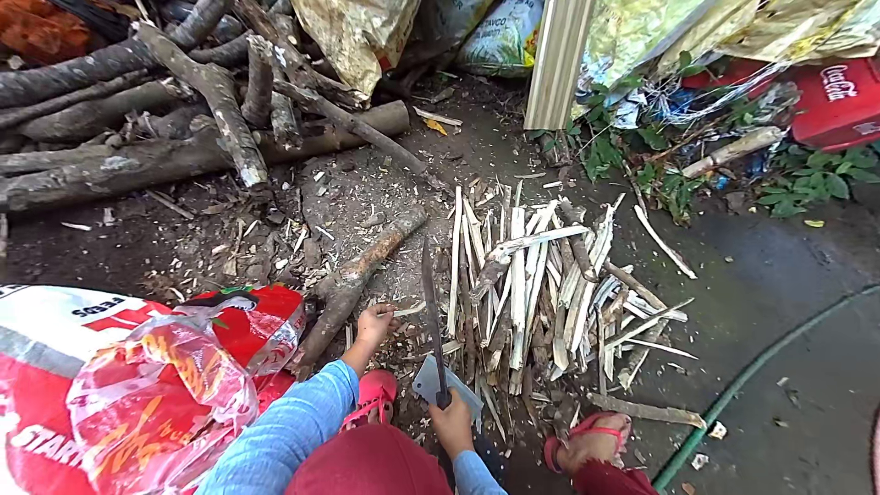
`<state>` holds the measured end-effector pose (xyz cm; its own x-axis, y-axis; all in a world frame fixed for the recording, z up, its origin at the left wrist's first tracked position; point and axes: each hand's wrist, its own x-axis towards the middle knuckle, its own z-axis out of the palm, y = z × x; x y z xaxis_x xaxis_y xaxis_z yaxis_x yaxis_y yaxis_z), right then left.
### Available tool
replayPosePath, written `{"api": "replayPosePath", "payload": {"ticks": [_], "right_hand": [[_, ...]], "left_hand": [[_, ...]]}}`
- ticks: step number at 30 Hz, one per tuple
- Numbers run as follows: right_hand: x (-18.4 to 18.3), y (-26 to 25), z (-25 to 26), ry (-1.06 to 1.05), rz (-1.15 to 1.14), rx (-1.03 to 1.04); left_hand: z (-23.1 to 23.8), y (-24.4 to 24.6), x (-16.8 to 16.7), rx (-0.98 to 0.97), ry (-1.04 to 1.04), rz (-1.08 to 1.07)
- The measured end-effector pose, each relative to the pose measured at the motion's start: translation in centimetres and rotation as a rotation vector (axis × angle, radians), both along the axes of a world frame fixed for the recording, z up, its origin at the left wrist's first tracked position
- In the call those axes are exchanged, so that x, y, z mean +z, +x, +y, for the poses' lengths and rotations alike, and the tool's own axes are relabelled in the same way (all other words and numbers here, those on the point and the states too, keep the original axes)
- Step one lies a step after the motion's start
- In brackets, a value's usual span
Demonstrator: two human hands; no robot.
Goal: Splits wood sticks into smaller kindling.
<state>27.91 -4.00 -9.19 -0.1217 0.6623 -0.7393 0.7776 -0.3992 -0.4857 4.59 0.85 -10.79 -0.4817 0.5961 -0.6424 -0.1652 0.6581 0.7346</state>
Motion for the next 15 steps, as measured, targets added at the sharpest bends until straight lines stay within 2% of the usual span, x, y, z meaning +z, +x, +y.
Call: {"api": "replayPosePath", "payload": {"ticks": [4, 8, 11, 15], "right_hand": [[-0.4, 0.1, -0.5, -0.041, -0.06, 0.061], [-1.2, 0.7, -0.2, -0.138, -0.155, 0.186], [-0.4, 0.7, 0.1, -0.164, -0.107, 0.168], [1.8, 0.0, 0.2, -0.098, 0.005, 0.1]], "left_hand": [[-0.1, -0.2, -0.3, 0.112, 0.019, -0.034], [-0.1, -0.3, 0.1, -0.03, -0.056, 0.027], [-0.2, -0.2, 0.4, -0.032, -0.065, 0.027], [-0.5, -0.3, 0.3, 0.115, -0.061, -0.056]]}}
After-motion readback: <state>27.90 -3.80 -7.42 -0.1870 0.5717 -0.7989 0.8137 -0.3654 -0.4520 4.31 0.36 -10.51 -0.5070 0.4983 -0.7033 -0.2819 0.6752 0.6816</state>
